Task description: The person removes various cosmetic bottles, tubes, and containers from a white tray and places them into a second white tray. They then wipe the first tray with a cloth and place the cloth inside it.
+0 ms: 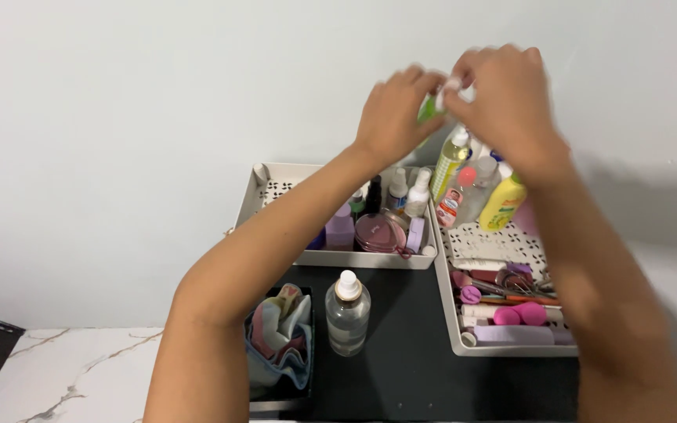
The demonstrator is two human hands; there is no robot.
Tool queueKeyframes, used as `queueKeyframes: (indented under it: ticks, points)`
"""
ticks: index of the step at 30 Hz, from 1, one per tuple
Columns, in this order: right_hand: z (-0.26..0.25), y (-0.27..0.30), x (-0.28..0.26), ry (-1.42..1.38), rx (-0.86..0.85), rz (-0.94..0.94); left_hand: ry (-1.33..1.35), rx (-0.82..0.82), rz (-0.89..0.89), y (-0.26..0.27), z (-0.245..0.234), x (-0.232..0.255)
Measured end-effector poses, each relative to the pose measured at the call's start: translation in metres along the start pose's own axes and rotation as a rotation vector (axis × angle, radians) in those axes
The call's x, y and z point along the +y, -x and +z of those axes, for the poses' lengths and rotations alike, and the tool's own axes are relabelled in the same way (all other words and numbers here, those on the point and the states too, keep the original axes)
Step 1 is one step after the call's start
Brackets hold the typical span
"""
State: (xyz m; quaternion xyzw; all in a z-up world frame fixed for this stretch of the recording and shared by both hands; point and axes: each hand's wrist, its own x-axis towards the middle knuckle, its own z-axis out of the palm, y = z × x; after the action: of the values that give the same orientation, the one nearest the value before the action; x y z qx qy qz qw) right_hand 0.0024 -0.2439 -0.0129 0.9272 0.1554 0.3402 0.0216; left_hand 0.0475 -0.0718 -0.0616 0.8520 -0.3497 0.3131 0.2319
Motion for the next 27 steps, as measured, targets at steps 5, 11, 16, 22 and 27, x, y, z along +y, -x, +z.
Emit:
queueKeyframes:
  ticks: [5, 11, 16, 22, 27]
  points:
    - [-0.078, 0.04, 0.019, -0.401, 0.126, 0.022, 0.581, 0.069, 0.153, -0.012, -0.025, 0.048]
    - [-0.075, 0.07, 0.028, -0.258, -0.496, 0.364, 0.631, -0.535, 0.0, -0.004, 0.013, 0.075]
    - [0.031, 0.101, 0.066, -0.063, -0.577, 0.363, 0.316, -0.791, 0.086, 0.0, 0.057, 0.059]
    - [0.074, 0.11, 0.063, -0.08, -0.577, 0.383, 0.46, -0.609, 0.003, -0.003, 0.035, 0.039]
    - [0.053, 0.105, 0.056, -0.017, -0.624, 0.349, 0.285, -0.482, -0.048, -0.008, 0.015, 0.006]
